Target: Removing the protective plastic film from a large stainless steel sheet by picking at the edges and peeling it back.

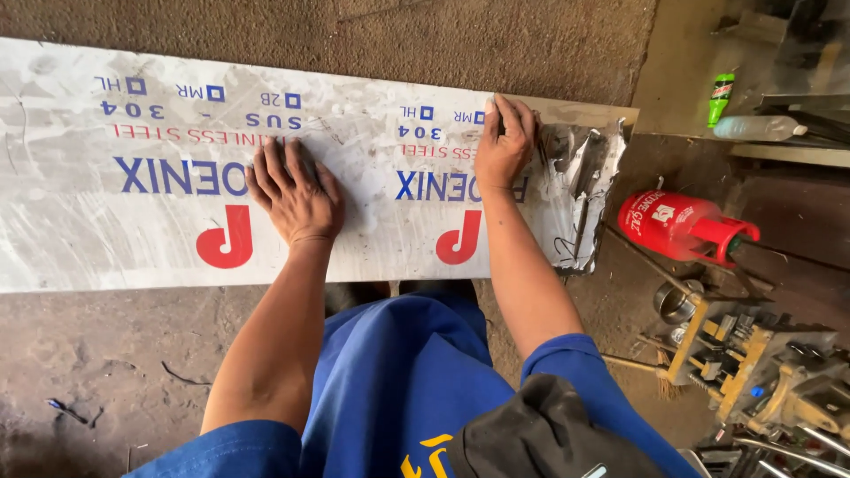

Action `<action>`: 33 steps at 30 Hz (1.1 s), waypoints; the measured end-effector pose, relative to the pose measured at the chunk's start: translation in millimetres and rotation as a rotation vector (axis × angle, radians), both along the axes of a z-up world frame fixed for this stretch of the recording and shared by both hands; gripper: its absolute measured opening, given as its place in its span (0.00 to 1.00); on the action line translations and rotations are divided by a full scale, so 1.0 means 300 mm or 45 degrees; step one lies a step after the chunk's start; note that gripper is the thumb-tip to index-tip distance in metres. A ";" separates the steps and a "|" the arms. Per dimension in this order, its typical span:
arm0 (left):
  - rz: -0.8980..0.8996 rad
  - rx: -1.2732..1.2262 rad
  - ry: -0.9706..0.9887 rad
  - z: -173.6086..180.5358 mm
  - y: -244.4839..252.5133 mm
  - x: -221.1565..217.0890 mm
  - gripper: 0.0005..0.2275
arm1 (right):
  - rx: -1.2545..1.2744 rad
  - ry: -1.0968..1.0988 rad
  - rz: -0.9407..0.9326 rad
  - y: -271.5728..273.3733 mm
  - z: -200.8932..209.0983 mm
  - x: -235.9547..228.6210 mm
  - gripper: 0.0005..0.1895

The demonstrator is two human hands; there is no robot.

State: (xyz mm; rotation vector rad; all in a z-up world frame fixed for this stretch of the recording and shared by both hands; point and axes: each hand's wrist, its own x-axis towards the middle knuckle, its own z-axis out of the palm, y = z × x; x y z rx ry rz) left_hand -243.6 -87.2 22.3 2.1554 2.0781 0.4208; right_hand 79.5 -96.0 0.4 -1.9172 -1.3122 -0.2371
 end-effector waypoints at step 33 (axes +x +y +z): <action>0.020 -0.199 -0.035 0.025 0.000 0.008 0.26 | -1.668 -0.305 0.466 0.240 0.340 0.076 0.10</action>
